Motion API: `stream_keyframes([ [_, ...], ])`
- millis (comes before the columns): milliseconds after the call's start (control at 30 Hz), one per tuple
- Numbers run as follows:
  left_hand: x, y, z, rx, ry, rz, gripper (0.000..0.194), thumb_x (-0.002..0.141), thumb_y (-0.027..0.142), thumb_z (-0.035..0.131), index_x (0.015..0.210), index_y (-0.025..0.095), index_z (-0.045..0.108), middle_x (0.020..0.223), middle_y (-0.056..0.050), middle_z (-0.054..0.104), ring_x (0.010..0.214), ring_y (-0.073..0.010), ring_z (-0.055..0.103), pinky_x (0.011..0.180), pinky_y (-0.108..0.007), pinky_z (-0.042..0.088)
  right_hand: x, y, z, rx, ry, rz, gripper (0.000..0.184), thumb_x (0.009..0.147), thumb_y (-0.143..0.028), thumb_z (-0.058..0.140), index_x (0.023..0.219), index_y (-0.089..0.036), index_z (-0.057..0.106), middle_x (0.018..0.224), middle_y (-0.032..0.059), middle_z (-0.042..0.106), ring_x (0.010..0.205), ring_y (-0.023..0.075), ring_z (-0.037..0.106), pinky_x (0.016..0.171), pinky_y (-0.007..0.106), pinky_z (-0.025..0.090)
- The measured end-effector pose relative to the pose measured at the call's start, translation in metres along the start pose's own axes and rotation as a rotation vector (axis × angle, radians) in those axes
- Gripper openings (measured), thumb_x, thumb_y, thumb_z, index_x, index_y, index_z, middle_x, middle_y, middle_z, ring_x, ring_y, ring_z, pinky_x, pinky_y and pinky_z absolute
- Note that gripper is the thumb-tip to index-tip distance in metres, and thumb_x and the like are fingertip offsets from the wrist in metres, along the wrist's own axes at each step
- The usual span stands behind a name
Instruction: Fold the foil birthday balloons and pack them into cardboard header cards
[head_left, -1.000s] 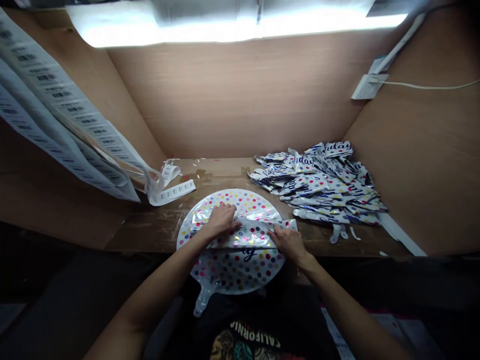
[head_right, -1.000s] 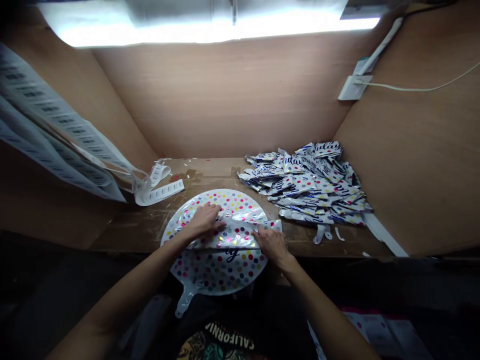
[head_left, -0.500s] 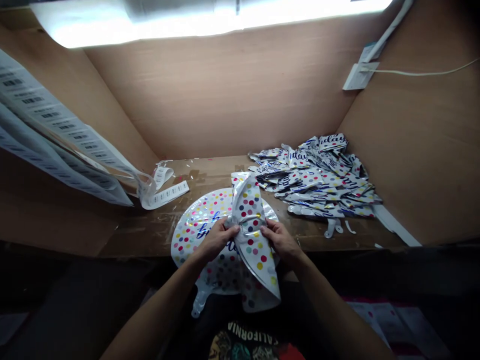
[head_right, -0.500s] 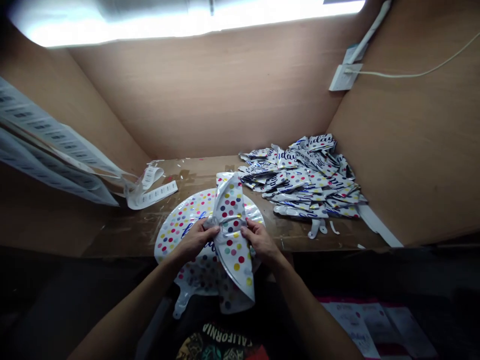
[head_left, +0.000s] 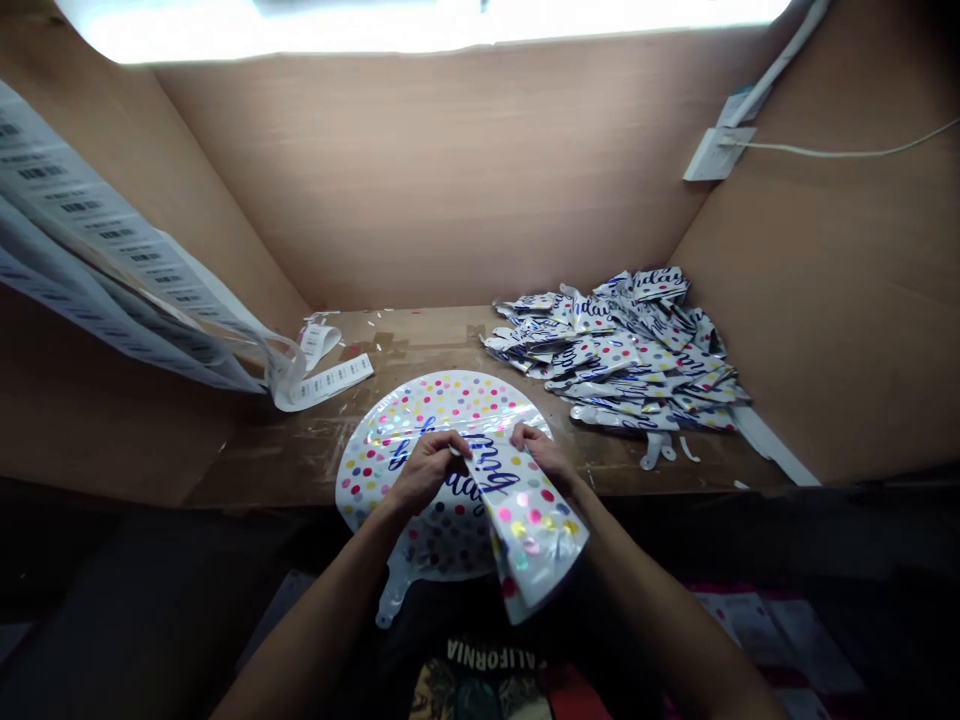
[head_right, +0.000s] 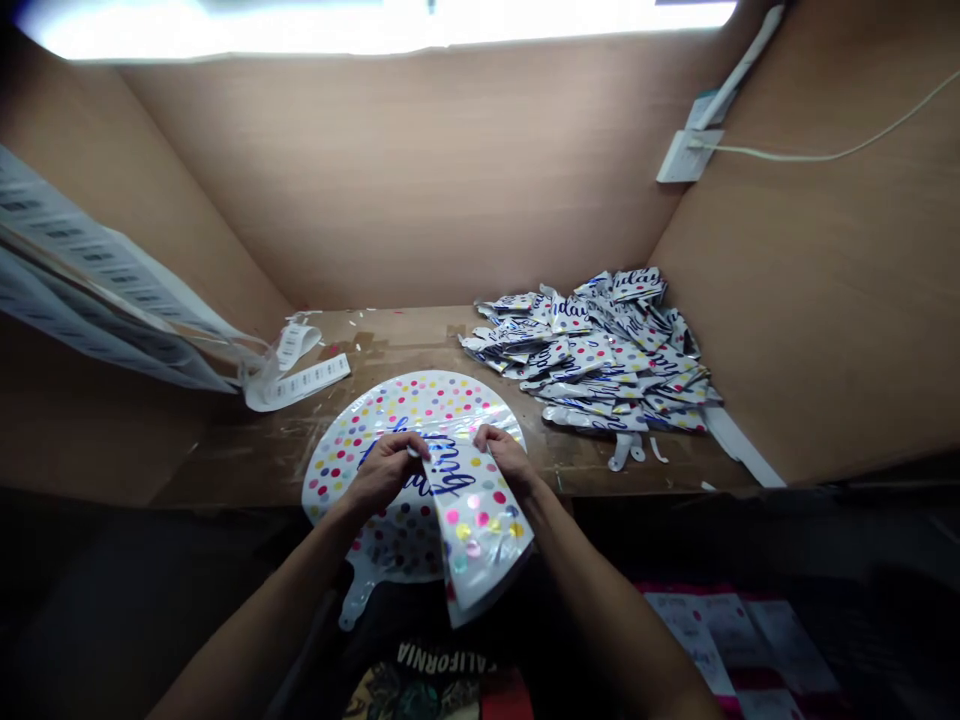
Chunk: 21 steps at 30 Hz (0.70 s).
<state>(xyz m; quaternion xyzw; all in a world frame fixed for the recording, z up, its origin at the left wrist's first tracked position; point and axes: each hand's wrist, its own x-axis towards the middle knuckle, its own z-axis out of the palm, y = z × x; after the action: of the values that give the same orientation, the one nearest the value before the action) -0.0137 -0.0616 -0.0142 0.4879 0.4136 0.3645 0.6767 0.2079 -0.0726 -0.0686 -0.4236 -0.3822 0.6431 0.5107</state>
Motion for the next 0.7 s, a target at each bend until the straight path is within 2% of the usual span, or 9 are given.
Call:
stream_keyframes([
  [67, -0.006, -0.006, 0.003, -0.140, -0.009, -0.092, 0.031, 0.081, 0.043, 0.065, 0.098, 0.018, 0.070, 0.081, -0.004, 0.071, 0.066, -0.0164, 0.067, 0.066, -0.030, 0.055, 0.003, 0.000, 0.000, 0.066, 0.020, -0.001, 0.034, 0.068, -0.035, 0.078, 0.062, -0.023, 0.046, 0.055, -0.0051, 0.056, 0.049, 0.0127, 0.051, 0.049, 0.025, 0.042],
  [133, -0.016, -0.013, 0.006, -0.127, -0.088, -0.181, 0.042, 0.083, 0.053, 0.068, 0.107, 0.019, 0.068, 0.084, -0.004, 0.072, 0.067, -0.0175, 0.067, 0.068, -0.032, 0.056, 0.005, -0.002, -0.001, 0.099, 0.034, -0.008, 0.033, 0.069, -0.033, 0.079, 0.065, -0.022, 0.048, 0.055, -0.0061, 0.055, 0.048, 0.0117, 0.050, 0.049, 0.023, 0.041],
  [233, -0.028, -0.024, 0.011, 0.064, -0.163, -0.207, 0.038, 0.077, 0.044, 0.081, 0.100, 0.015, 0.071, 0.084, -0.005, 0.073, 0.073, -0.0191, 0.068, 0.070, -0.030, 0.054, 0.001, -0.009, -0.005, 0.154, 0.023, 0.017, 0.027, 0.077, -0.041, 0.078, 0.088, -0.023, 0.060, 0.063, -0.0056, 0.062, 0.051, 0.0127, 0.055, 0.051, 0.023, 0.045],
  [300, -0.031, -0.029, 0.013, 0.119, -0.095, -0.161, 0.033, 0.077, 0.040, 0.081, 0.096, 0.014, 0.072, 0.087, -0.006, 0.075, 0.077, -0.0205, 0.068, 0.070, -0.030, 0.054, -0.008, -0.012, -0.007, 0.181, -0.032, 0.091, 0.041, 0.084, -0.053, 0.073, 0.112, -0.025, 0.061, 0.075, -0.0021, 0.070, 0.056, 0.0151, 0.061, 0.055, 0.027, 0.051],
  [367, -0.031, -0.031, 0.013, 0.104, -0.013, -0.116, 0.032, 0.078, 0.039, 0.079, 0.097, 0.014, 0.073, 0.087, -0.006, 0.075, 0.077, -0.0201, 0.068, 0.069, -0.029, 0.053, -0.020, -0.013, -0.006, 0.151, -0.116, 0.163, 0.053, 0.083, -0.055, 0.076, 0.123, -0.023, 0.060, 0.081, 0.0012, 0.073, 0.059, 0.0166, 0.064, 0.058, 0.029, 0.055],
  [433, -0.029, -0.031, 0.011, 0.055, 0.010, -0.088, 0.031, 0.079, 0.036, 0.077, 0.100, 0.015, 0.073, 0.083, -0.004, 0.073, 0.074, -0.0185, 0.066, 0.068, -0.028, 0.052, -0.032, -0.012, -0.002, 0.114, -0.159, 0.163, 0.051, 0.078, -0.047, 0.083, 0.117, -0.020, 0.066, 0.078, 0.0017, 0.072, 0.061, 0.0166, 0.065, 0.062, 0.030, 0.055],
  [567, -0.025, -0.023, 0.000, 0.010, -0.030, -0.068, 0.029, 0.079, 0.034, 0.071, 0.097, 0.013, 0.076, 0.076, -0.004, 0.069, 0.067, -0.0162, 0.061, 0.065, -0.027, 0.047, -0.044, -0.011, 0.001, 0.103, -0.079, 0.028, 0.026, 0.073, -0.036, 0.085, 0.089, -0.017, 0.076, 0.072, 0.0011, 0.070, 0.060, 0.0142, 0.061, 0.061, 0.026, 0.050],
  [633, -0.023, -0.014, -0.004, 0.049, -0.093, -0.065, 0.035, 0.082, 0.039, 0.067, 0.103, 0.013, 0.076, 0.081, -0.006, 0.071, 0.072, -0.0179, 0.062, 0.067, -0.028, 0.047, -0.046, -0.013, -0.001, 0.030, -0.081, -0.016, 0.016, 0.073, -0.031, 0.082, 0.075, -0.017, 0.076, 0.069, 0.0008, 0.068, 0.058, 0.0125, 0.057, 0.056, 0.024, 0.045],
  [700, -0.019, -0.004, -0.003, 0.225, -0.206, -0.028, 0.034, 0.086, 0.045, 0.064, 0.098, 0.015, 0.074, 0.080, -0.004, 0.068, 0.071, -0.0170, 0.059, 0.065, -0.027, 0.044, -0.047, -0.015, -0.003, -0.079, -0.165, -0.017, 0.011, 0.074, -0.026, 0.078, 0.069, -0.017, 0.075, 0.073, 0.0016, 0.069, 0.064, 0.0138, 0.060, 0.058, 0.023, 0.045],
])
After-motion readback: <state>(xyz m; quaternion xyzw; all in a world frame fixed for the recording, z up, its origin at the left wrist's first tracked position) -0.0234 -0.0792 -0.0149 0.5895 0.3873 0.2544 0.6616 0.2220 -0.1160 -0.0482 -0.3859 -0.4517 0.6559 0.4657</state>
